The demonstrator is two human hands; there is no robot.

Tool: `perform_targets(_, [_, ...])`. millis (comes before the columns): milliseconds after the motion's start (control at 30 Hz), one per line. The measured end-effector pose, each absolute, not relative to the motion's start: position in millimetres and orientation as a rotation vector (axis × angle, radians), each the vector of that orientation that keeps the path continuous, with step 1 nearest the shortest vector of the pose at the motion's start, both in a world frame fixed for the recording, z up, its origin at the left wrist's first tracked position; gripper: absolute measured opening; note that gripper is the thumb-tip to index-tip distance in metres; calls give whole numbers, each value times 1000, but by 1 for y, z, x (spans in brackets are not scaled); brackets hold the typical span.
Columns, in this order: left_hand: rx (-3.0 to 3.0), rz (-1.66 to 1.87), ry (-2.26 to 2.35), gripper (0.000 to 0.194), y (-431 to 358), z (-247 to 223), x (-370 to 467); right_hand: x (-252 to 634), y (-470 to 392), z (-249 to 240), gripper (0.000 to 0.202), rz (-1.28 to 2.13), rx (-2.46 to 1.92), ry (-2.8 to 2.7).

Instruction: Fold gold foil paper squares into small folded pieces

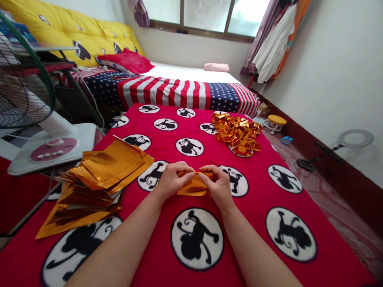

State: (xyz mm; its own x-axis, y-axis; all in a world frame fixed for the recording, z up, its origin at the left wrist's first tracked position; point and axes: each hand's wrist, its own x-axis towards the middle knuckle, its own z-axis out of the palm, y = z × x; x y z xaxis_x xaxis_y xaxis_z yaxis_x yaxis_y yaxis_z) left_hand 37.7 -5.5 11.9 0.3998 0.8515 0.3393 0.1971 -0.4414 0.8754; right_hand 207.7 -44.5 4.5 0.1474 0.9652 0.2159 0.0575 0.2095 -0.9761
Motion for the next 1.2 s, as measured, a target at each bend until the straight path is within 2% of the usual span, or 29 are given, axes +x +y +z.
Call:
perform_targets(233, [1984,1086,886,14,-7,14,38,210,-46,5,7,692,-1191,-1502])
perform_targets(500, [1998,1108,896,12,-8,16,39,206,-47,7,12,425,-1201,-1660])
perform_targets(600, [1870,1118,980,10,-8,12,40,206,-47,7,12,428,-1191,-1622])
perform_targets(800, [1519,1104,1070,19,-4,10,40,206,-47,9,13,477,-1180,-1565])
perform_targets(1200, [1547,1126,966,19,-1,10,35,208,-48,11,11,510,-1180,-1510])
